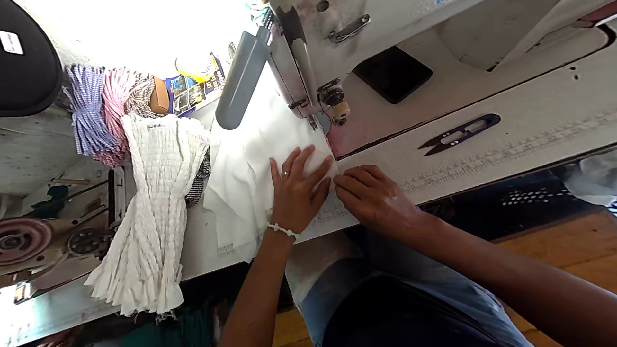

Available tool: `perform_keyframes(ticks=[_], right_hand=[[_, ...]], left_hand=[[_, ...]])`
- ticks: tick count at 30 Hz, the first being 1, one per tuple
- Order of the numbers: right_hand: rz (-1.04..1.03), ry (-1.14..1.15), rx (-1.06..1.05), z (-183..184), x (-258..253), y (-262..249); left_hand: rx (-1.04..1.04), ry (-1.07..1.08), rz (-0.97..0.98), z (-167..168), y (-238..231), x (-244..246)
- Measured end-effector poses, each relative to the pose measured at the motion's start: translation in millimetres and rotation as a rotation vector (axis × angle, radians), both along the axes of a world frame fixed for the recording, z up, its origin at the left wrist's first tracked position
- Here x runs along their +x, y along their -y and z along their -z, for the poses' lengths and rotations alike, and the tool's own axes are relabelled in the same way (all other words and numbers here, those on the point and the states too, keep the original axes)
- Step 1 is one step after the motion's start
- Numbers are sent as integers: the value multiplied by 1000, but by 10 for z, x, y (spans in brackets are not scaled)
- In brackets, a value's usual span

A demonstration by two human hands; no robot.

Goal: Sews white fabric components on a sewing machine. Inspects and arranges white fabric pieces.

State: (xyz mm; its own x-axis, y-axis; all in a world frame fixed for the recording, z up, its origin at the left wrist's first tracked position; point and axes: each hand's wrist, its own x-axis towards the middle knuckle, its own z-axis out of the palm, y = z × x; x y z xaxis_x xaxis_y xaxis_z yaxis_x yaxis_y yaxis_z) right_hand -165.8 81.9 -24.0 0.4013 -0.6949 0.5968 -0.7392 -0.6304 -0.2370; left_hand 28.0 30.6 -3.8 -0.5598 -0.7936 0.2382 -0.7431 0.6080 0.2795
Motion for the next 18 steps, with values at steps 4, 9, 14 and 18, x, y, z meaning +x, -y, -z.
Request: perform_keyframes(ticks=[4, 9, 14, 18], right_hand=[[15, -30, -12, -10, 0, 136], [-6, -22, 13, -52, -5, 364], [-15, -33, 51, -66, -37, 552], [-8, -65, 71, -90, -67, 693]], left_hand=[[-14, 41, 24, -16, 198, 16], [4, 25, -12, -37, 423, 35], [21, 70, -11, -51, 617, 41], [51, 107, -46, -94, 730, 17]])
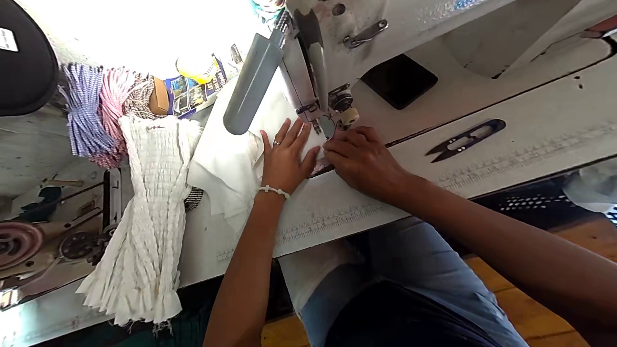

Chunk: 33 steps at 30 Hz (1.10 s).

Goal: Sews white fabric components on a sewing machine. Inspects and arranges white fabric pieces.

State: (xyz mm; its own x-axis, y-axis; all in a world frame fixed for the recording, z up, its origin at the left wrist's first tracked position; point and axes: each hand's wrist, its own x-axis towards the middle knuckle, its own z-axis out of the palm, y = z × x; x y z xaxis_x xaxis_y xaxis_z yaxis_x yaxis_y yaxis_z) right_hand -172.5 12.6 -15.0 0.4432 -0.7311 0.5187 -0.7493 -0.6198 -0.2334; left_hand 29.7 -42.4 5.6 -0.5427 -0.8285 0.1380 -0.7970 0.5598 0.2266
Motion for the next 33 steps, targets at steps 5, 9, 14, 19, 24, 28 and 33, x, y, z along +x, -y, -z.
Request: perform_keyframes(ticks=[5, 9, 14, 19, 24, 28, 33], right_hand=[[35, -6, 1, 22, -15, 158], [88, -4, 13, 39, -24, 199], [141, 101, 82, -61, -228, 79], [337, 148, 178, -254, -901, -321], [384, 131, 277, -211, -1590, -729], [388, 137, 235, -102, -1638, -810], [378, 133, 118, -55, -1354, -752]], left_hand=[[42, 7, -44, -27, 205, -44], [44, 47, -105, -28, 331, -83], [65, 44, -150, -55, 371, -131], [107, 33, -198, -59, 402, -158], [159, 133, -360, -413, 419, -380], [138, 114, -389, -393, 506, -500], [166, -154, -523, -283, 425, -388]])
